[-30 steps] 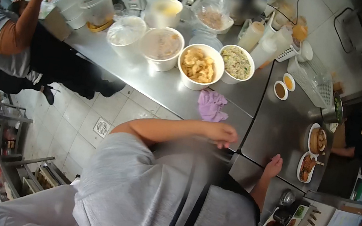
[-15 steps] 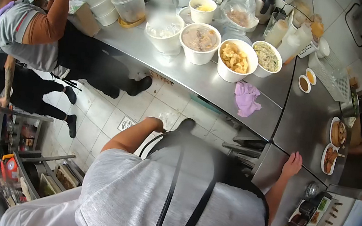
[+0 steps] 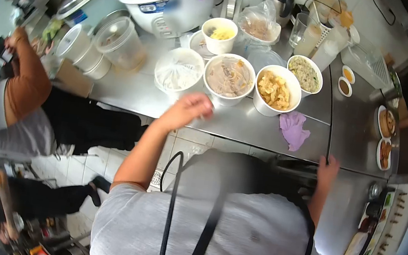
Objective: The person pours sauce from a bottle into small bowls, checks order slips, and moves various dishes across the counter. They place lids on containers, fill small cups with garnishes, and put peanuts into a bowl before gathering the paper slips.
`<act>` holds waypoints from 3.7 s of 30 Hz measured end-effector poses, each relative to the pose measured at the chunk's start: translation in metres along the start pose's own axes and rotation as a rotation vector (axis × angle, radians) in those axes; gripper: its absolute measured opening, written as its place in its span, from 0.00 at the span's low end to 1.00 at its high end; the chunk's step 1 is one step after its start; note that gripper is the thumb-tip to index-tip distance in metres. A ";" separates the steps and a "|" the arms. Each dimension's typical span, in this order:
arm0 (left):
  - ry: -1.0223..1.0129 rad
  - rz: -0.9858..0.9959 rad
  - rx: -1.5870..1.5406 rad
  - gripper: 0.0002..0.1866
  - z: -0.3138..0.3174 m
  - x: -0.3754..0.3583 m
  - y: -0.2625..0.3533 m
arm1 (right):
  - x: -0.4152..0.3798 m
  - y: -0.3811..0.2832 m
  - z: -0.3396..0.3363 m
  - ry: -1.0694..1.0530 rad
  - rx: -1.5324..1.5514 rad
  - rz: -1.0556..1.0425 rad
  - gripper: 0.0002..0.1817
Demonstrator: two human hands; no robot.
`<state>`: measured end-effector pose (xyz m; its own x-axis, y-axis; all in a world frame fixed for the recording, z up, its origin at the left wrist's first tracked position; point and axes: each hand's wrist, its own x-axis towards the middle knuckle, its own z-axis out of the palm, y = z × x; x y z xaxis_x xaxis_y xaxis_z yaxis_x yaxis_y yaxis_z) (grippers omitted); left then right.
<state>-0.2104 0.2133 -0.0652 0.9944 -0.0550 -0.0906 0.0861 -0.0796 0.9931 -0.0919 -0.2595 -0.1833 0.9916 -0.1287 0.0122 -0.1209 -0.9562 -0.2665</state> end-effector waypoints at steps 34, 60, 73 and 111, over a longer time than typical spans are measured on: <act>0.310 -0.268 1.288 0.32 -0.078 0.004 -0.003 | 0.025 -0.088 0.035 0.397 -0.100 -0.206 0.20; 0.082 0.381 0.840 0.18 -0.012 0.117 0.061 | 0.018 -0.155 -0.030 -0.122 0.896 0.125 0.21; -0.897 0.135 1.232 0.19 0.071 0.307 -0.045 | 0.010 -0.070 0.046 0.360 0.049 -0.051 0.09; 0.354 0.528 1.045 0.13 0.041 0.259 0.097 | -0.098 0.067 -0.025 0.323 -0.073 0.757 0.34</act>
<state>0.0532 0.1509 0.0045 0.8680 -0.0618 0.4928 -0.2624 -0.8995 0.3493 -0.1982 -0.3177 -0.1783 0.5798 -0.8036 0.1341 -0.7648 -0.5936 -0.2503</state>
